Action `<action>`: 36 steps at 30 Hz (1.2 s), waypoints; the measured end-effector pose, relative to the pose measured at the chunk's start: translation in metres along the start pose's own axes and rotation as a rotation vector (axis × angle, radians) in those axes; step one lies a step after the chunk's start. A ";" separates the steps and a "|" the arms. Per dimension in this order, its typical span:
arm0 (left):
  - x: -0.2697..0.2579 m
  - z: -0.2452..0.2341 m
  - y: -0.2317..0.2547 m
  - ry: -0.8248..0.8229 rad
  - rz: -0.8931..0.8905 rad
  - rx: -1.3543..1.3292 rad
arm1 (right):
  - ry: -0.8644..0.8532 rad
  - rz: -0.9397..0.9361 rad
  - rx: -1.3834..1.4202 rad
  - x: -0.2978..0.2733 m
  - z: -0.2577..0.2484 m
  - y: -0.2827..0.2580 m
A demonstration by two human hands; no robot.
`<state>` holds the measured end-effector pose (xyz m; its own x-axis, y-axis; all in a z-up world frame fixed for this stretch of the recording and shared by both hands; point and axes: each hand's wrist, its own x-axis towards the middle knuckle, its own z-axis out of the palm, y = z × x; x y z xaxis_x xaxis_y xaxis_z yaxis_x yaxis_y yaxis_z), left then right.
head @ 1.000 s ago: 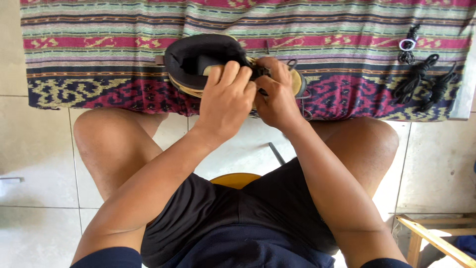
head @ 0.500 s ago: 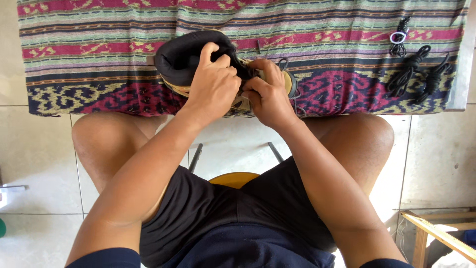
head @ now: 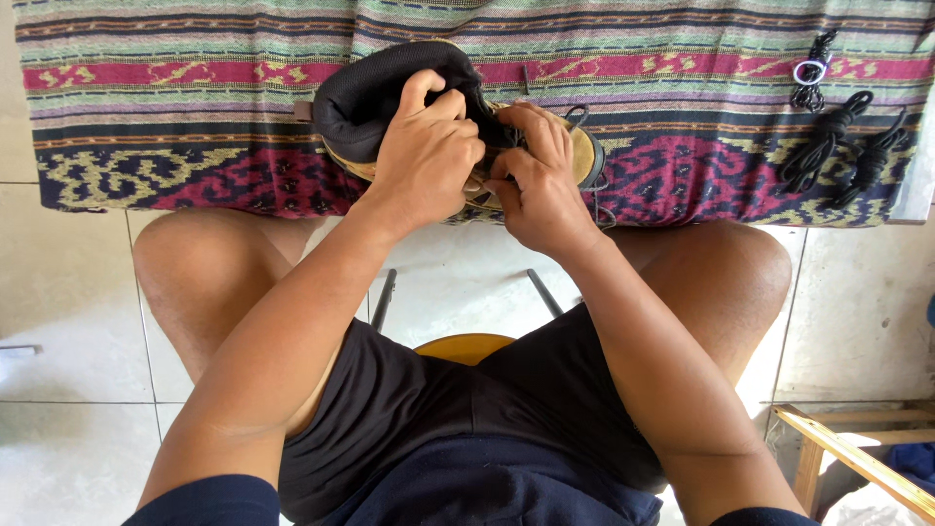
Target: The person laces a tan boot, pulling and crossing the laces through the eyelets by hand.
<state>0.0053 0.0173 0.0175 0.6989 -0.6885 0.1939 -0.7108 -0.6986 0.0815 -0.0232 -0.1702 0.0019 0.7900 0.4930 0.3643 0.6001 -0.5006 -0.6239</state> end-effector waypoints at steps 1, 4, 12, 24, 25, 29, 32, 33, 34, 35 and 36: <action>0.000 -0.001 0.000 -0.001 -0.001 -0.002 | -0.002 0.001 0.000 0.002 -0.003 -0.001; 0.000 -0.002 0.000 0.009 -0.001 -0.009 | -0.083 0.004 0.013 0.006 -0.010 -0.006; 0.000 0.001 -0.001 -0.017 -0.006 0.006 | -0.050 0.023 0.021 0.001 -0.003 -0.007; -0.002 -0.003 0.002 0.037 -0.026 -0.076 | -0.108 0.045 -0.077 0.000 -0.004 -0.005; -0.002 -0.003 0.001 0.036 -0.028 -0.076 | -0.109 0.043 -0.075 0.001 -0.007 -0.004; -0.001 -0.002 0.000 0.025 -0.021 -0.037 | -0.100 0.014 -0.016 -0.003 -0.010 0.001; 0.000 -0.002 0.001 0.021 -0.023 -0.039 | -0.071 0.001 -0.033 -0.005 -0.008 0.002; 0.000 -0.002 0.001 0.018 -0.026 -0.040 | -0.058 -0.003 -0.045 -0.006 -0.006 0.001; -0.001 -0.002 0.001 0.017 -0.027 -0.040 | -0.058 -0.003 -0.043 -0.004 -0.006 -0.002; -0.001 -0.002 0.001 0.017 -0.024 -0.037 | -0.044 -0.001 -0.029 -0.002 -0.005 -0.005; 0.000 -0.002 0.001 0.017 -0.022 -0.034 | -0.030 0.000 -0.014 -0.001 -0.005 -0.009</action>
<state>0.0043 0.0174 0.0199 0.7132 -0.6693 0.2083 -0.6977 -0.7064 0.1189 -0.0284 -0.1702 0.0107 0.7862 0.5141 0.3428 0.6017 -0.5109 -0.6139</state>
